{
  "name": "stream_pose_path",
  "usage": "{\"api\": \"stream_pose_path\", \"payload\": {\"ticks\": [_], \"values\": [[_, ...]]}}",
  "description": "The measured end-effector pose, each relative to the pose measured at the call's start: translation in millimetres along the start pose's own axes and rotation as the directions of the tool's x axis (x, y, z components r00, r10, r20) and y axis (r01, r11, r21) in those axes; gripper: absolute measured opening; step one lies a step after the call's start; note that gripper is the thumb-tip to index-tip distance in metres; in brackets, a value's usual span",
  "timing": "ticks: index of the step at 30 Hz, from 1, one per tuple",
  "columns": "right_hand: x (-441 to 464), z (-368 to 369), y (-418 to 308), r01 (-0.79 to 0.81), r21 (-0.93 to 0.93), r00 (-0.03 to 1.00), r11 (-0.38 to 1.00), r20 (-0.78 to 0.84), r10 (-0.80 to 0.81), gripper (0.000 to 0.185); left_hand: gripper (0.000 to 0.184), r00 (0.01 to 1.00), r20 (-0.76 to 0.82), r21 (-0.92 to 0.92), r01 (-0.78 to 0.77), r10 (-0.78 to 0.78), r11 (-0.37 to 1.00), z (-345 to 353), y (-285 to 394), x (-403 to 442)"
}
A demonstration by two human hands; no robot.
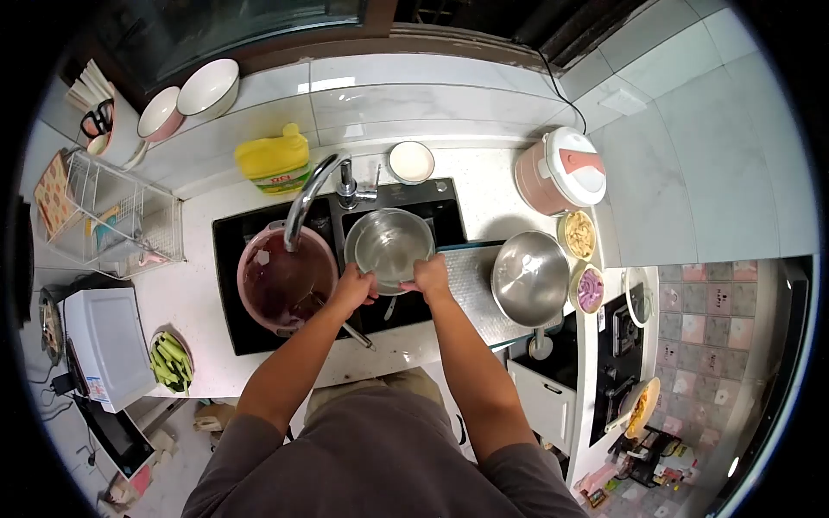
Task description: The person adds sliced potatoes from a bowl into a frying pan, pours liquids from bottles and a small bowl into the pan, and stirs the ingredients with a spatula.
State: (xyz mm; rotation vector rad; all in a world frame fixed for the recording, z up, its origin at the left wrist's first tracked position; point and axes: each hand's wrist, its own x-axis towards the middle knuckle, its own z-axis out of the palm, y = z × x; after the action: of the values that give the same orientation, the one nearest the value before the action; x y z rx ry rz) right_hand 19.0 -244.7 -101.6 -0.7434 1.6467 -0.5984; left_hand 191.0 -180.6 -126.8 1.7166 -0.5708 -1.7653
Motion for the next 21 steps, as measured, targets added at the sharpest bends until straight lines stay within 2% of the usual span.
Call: {"api": "stream_pose_path", "payload": {"ticks": [2,3,5,6,7,8,10,11,13,14,16,18,20,21], "values": [[23,-4,6,-0.026,-0.040,1.000,0.999,0.001,0.027,0.037,0.040,0.999,-0.045,0.007,-0.020,0.021,1.000,7,-1,6],[57,-8,30,0.007,-0.246,1.000,0.969,0.009,-0.005,0.039,0.041,0.997,-0.078,0.026,-0.026,0.028,0.999,9,-5,11],[77,-11,39,0.047,-0.441,0.999,0.896,0.031,-0.037,0.041,0.043,0.992,-0.118,0.044,-0.033,0.038,0.998,12,-9,20],[69,-8,33,0.102,-0.672,0.990,0.733,-0.005,-0.143,0.041,0.044,0.991,-0.128,0.089,-0.018,0.029,0.996,12,-10,24],[61,-5,25,0.122,-0.852,0.967,0.509,-0.012,-0.253,0.042,0.045,0.990,-0.136,0.135,-0.002,0.020,0.991,13,-8,25],[53,-5,17,0.122,-0.851,0.968,0.511,-0.012,-0.251,0.042,0.045,0.990,-0.137,0.137,0.000,0.019,0.991,14,-6,26],[37,-6,2,0.080,-0.780,0.991,0.621,-0.007,-0.137,0.040,0.048,0.981,-0.196,0.287,0.056,0.002,0.956,15,3,18],[37,-6,1,0.080,-0.779,0.991,0.621,-0.005,-0.134,0.040,0.048,0.980,-0.198,0.288,0.059,-0.001,0.956,14,5,14],[40,-6,2,0.151,-0.894,0.971,0.422,0.054,-0.234,0.037,0.050,0.978,-0.206,0.183,0.070,-0.032,0.981,10,4,9],[43,-4,1,0.151,-0.893,0.971,0.424,0.053,-0.234,0.037,0.050,0.978,-0.206,0.185,0.071,-0.032,0.980,4,-6,13],[53,-8,2,0.212,-0.886,0.974,0.412,0.158,-0.162,0.030,0.049,0.971,-0.225,0.107,-0.061,0.084,0.992,-6,-34,27],[77,-6,25,0.394,-0.917,0.892,0.063,0.365,-0.266,0.028,0.046,0.978,-0.198,-0.029,-0.073,0.066,0.997,-11,-24,12],[36,-4,-22,0.259,-0.945,0.964,0.200,0.242,-0.107,0.037,0.038,0.976,-0.202,-0.063,-0.092,0.078,0.994,-15,-21,0],[31,-5,-26,0.236,-0.948,0.970,0.212,0.217,-0.107,0.037,0.035,0.979,-0.183,-0.092,-0.107,0.089,0.990,-19,-25,-4]]}}
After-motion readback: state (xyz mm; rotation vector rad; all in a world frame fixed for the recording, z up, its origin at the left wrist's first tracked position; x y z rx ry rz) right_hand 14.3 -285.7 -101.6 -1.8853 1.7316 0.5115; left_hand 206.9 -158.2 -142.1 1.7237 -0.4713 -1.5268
